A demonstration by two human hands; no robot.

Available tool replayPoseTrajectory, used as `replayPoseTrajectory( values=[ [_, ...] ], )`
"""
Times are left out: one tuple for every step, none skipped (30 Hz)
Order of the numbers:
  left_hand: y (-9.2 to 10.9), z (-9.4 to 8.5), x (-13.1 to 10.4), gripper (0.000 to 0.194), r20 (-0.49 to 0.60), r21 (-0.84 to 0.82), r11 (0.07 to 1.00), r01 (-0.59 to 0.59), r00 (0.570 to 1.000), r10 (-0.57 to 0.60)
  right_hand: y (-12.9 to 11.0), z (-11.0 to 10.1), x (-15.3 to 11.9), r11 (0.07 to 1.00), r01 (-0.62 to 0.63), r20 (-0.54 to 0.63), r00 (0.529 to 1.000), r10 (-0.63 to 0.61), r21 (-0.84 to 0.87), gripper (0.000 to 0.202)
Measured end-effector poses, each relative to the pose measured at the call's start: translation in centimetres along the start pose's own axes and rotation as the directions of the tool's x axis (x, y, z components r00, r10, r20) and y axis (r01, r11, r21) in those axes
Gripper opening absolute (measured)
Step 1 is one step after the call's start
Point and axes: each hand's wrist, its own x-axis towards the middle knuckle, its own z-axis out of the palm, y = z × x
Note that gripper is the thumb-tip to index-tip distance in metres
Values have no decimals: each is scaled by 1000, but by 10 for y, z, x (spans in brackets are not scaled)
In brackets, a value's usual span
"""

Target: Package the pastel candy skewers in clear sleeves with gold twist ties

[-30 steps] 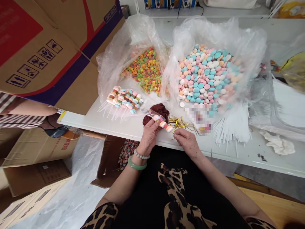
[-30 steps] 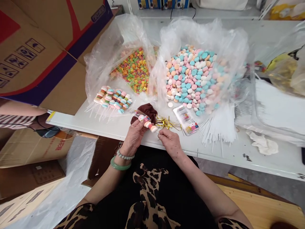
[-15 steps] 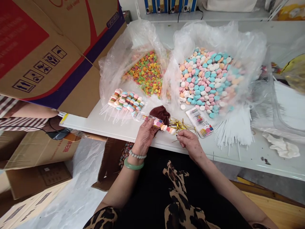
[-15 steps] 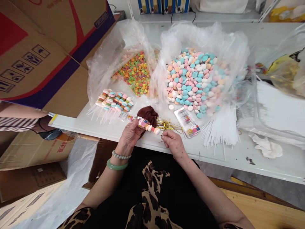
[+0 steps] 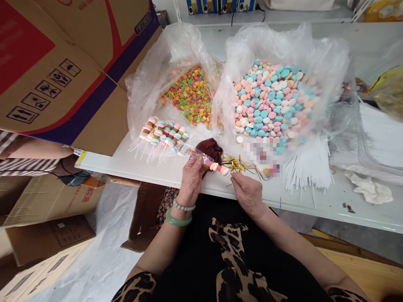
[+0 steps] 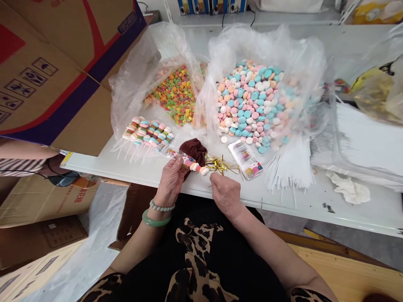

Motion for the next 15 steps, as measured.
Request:
replayPoseTrajectory(
  values=[
    [2, -2, 1, 33, -18, 7, 1000, -2, 1000, 2, 1, -1, -1, 991, 77, -27, 996, -80, -111, 22],
    [4, -3, 1, 33, -29, 15, 1000, -1, 1000, 2, 1, -2, -1, 968, 142, -37, 988, -153, -205, 23],
    [6, -5, 1, 33, -30, 25, 1000, 5, 1000, -4, 3, -3, -1, 940, 197, -38, 976, -215, -279, 24],
    [7, -6, 1, 33, -25, 35, 999, 14, 1000, -13, 4, -3, 0, 910, 239, -36, 963, -267, -339, 25],
    [9, -7, 1, 33, -17, 43, 999, 23, 1000, -22, 5, -4, 0, 882, 270, -35, 951, -307, -387, 26],
    [9, -8, 0, 33, -7, 48, 998, 34, 999, -34, 7, -3, 1, 857, 292, -30, 941, -336, -425, 26],
    [9, -8, -1, 33, 3, 51, 998, 46, 999, -46, 8, -3, 2, 838, 306, -23, 935, -354, -452, 27],
    [9, -8, -2, 32, 11, 50, 997, 57, 998, -57, 9, -1, 2, 825, 315, -11, 932, -362, -469, 27],
    [8, -8, -3, 32, 14, 46, 997, 66, 998, -67, 10, 0, 2, 820, 318, 2, 933, -361, -476, 28],
    [6, -7, -4, 32, 14, 39, 997, 71, 997, -72, 11, 2, 2, 821, 318, 12, 935, -355, -474, 29],
    [3, -6, -5, 32, 13, 31, 997, 73, 997, -74, 10, 3, 1, 830, 316, 17, 938, -347, -459, 29],
    [0, -4, -7, 32, 9, 22, 997, 73, 997, -74, 10, 5, 1, 846, 312, 20, 941, -337, -432, 28],
    [-3, -2, -8, 33, 6, 12, 997, 75, 997, -75, 8, 6, 0, 869, 303, 21, 947, -320, -391, 27],
    [-7, 0, -10, 34, 5, 2, 997, 78, 997, -78, 6, 7, 0, 898, 285, 25, 955, -294, -336, 26],
    [-10, 2, -12, 34, 7, -10, 997, 82, 997, -82, 4, 7, 1, 930, 253, 29, 967, -255, -266, 24]
  ],
)
